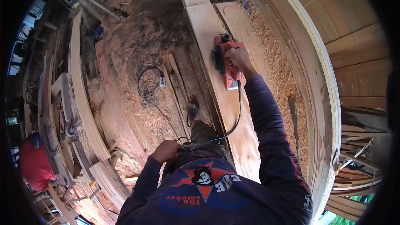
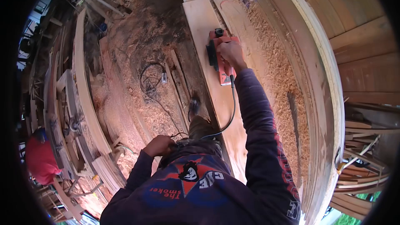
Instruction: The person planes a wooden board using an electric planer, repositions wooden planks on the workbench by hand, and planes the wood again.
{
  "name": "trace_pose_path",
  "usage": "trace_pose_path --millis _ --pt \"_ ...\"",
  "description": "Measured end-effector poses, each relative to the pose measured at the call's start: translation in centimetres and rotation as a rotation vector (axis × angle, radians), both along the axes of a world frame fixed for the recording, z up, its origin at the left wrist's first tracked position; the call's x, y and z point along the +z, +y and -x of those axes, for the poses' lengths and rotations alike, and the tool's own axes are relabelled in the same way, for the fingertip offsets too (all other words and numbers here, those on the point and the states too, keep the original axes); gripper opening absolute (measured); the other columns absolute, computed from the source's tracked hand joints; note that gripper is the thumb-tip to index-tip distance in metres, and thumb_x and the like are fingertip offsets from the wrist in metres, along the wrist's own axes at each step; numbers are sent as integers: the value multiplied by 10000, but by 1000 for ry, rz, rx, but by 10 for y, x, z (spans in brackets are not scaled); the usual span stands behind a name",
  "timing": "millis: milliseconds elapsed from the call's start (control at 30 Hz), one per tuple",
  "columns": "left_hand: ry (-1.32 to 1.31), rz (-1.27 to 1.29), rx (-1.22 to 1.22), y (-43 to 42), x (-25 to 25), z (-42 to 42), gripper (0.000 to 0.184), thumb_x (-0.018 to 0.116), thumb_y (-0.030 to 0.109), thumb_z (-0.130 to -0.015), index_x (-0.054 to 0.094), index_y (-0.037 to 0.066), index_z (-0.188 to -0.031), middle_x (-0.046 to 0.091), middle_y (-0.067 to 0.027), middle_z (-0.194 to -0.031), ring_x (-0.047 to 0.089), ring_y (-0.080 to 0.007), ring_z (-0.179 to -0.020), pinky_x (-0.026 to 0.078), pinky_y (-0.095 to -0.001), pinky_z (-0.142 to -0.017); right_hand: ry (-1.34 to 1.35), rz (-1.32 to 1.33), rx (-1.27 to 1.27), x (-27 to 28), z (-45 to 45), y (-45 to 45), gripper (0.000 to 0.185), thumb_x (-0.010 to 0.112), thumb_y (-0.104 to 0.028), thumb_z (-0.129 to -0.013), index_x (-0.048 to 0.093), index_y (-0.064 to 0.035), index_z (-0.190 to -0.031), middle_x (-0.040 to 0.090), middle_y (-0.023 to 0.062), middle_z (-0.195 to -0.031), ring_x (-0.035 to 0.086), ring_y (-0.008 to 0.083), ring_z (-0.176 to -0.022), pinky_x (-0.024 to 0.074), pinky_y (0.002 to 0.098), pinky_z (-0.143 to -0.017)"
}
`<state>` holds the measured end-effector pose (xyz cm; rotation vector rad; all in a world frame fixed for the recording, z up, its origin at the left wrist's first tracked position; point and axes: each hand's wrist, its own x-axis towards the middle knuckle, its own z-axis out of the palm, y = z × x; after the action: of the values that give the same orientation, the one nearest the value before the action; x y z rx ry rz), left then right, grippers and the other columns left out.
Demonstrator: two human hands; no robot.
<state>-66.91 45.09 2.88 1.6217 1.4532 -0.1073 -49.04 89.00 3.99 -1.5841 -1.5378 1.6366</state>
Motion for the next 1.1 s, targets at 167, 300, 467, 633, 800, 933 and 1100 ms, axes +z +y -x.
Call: trace_pose_path --millis 167,300,467,633,800,933,1100 --pt "12 -34 116 66 13 54 181 659 180 -857 771 74 -951 702 -203 -862 681 -411 -877 534 -506 -781 -44 -34 21 -7 49 68 99 650 -91 -785 636 -14 -724 599 57 -642 571 175 -513 459 352 -464" --pt "-27 -19 217 81 -5 74 178 668 188 -862 774 78 -952 712 -203 -886 683 -411 -879 534 -499 -781 -53 -34 10 -9 87 117 150 666 -119 -780 642 -3 -688 633 76 -642 609 190 -515 483 364 -462" --pt "-112 17 297 107 -9 78 229 683 259 -846 784 86 -958 718 -214 -886 695 -408 -880 548 -495 -816 -13 -7 14 -10 133 176 110 666 -93 -776 644 -9 -710 620 67 -642 598 184 -513 474 356 -458" --pt "-170 10 400 135 -1 85 204 679 202 -881 758 60 -1004 707 -214 -914 672 -415 -913 525 -493 -818 16 -39 -2 -1 177 216 59 667 -81 -782 638 -31 -768 588 49 -679 553 175 -532 435 354 -475" --pt "-160 -9 438 153 -10 95 215 680 208 -903 750 46 -1025 702 -211 -911 669 -414 -920 522 -489 -824 81 -157 23 1 208 250 68 677 -94 -774 669 -39 -813 597 35 -681 555 167 -541 439 344 -485" --pt "-161 12 486 157 -18 98 228 691 210 -914 747 39 -1056 699 -212 -928 671 -408 -925 522 -464 -819 20 -220 34 -20 217 275 119 681 -119 -784 716 -57 -880 604 24 -679 564 159 -537 450 343 -486" --pt "-183 -45 530 129 -17 104 217 697 184 -908 755 40 -1060 705 -208 -925 676 -399 -912 526 -449 -811 -37 -252 43 -18 204 252 138 672 -113 -785 729 -59 -898 625 33 -691 579 161 -548 467 349 -495"
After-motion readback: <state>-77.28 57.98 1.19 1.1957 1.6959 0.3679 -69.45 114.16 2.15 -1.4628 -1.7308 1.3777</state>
